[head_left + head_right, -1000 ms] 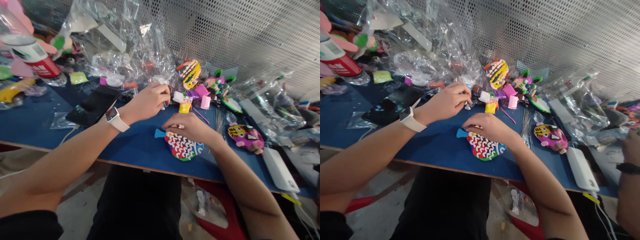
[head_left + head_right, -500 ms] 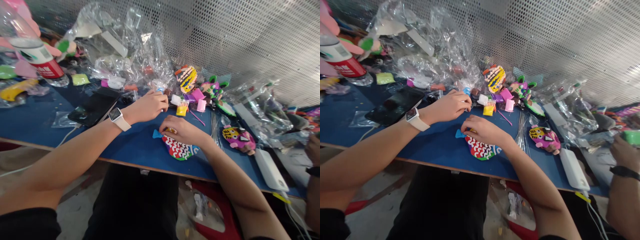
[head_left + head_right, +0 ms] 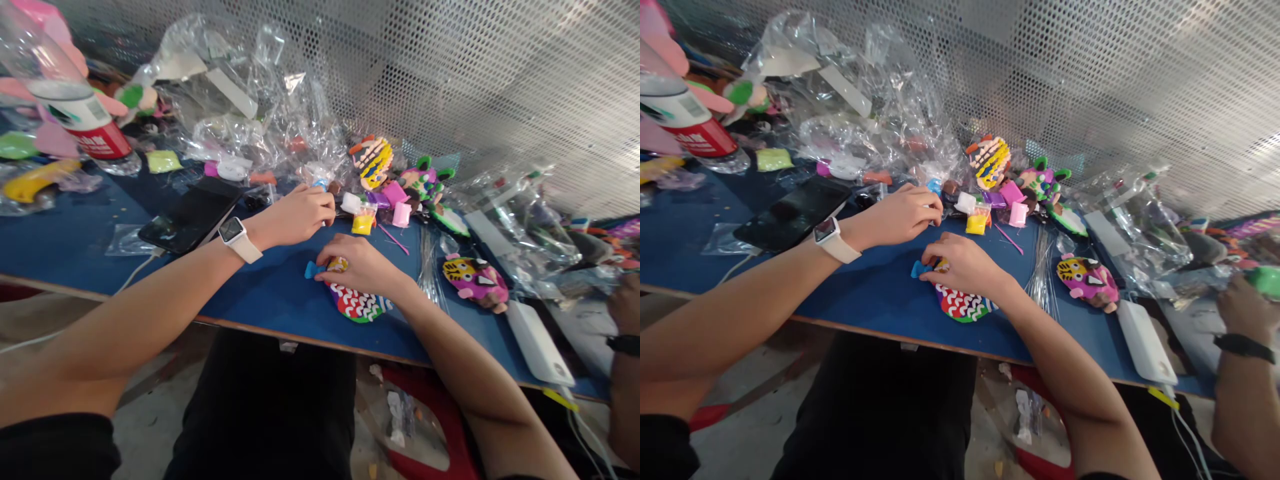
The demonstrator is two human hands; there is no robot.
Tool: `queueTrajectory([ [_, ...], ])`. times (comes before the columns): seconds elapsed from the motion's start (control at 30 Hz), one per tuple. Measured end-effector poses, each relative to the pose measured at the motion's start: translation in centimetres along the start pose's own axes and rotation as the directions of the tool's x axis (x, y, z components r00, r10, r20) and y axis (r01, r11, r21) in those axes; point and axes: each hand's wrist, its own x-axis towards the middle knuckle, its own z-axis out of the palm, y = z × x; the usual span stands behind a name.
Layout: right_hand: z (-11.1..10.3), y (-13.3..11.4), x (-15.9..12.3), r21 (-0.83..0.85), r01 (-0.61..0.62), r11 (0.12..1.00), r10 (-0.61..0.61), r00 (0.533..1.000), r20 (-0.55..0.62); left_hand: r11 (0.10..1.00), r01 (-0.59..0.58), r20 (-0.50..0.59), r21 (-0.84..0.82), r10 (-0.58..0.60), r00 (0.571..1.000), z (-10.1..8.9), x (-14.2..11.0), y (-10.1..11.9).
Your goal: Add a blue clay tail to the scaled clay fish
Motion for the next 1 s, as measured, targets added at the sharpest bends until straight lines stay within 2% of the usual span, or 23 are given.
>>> queueTrajectory([
  [0.17,-0.23,0.20,-0.15,-0.025,0.117,0.993,-0.118,0.992,-0.045,1.000,0.016,-0.007,-0.021,-0.016,1.000,-0.02,-0.02,0.01],
  [0.3,-0.45,0.39,-0.12,-0.032,0.184,0.982,-0.185,0.982,-0.026,1.000,0.017,0.001,-0.014,-0.017,1.000,0.02,-0.04,0.02],
  [0.5,-0.65,0.39,-0.12,-0.011,0.175,0.984,-0.175,0.977,-0.119,1.000,-0.001,0.005,0.018,0.001,1.000,0.04,-0.06,-0.07],
  [0.63,-0.42,0.69,-0.11,0.054,0.209,0.976,-0.204,0.976,-0.081,1.000,0.003,0.020,0.028,-0.003,1.000,-0.02,-0.08,-0.05],
  [0.87,0.04,0.54,-0.17,0.053,0.081,0.995,-0.072,0.986,-0.152,0.999,0.000,0.030,0.033,-0.001,1.000,0.02,-0.03,-0.06],
  [1.0,0.10,0.58,-0.15,0.027,0.089,0.996,-0.085,0.989,-0.118,1.000,0.002,0.023,0.022,-0.002,1.000,0.05,-0.06,-0.06],
])
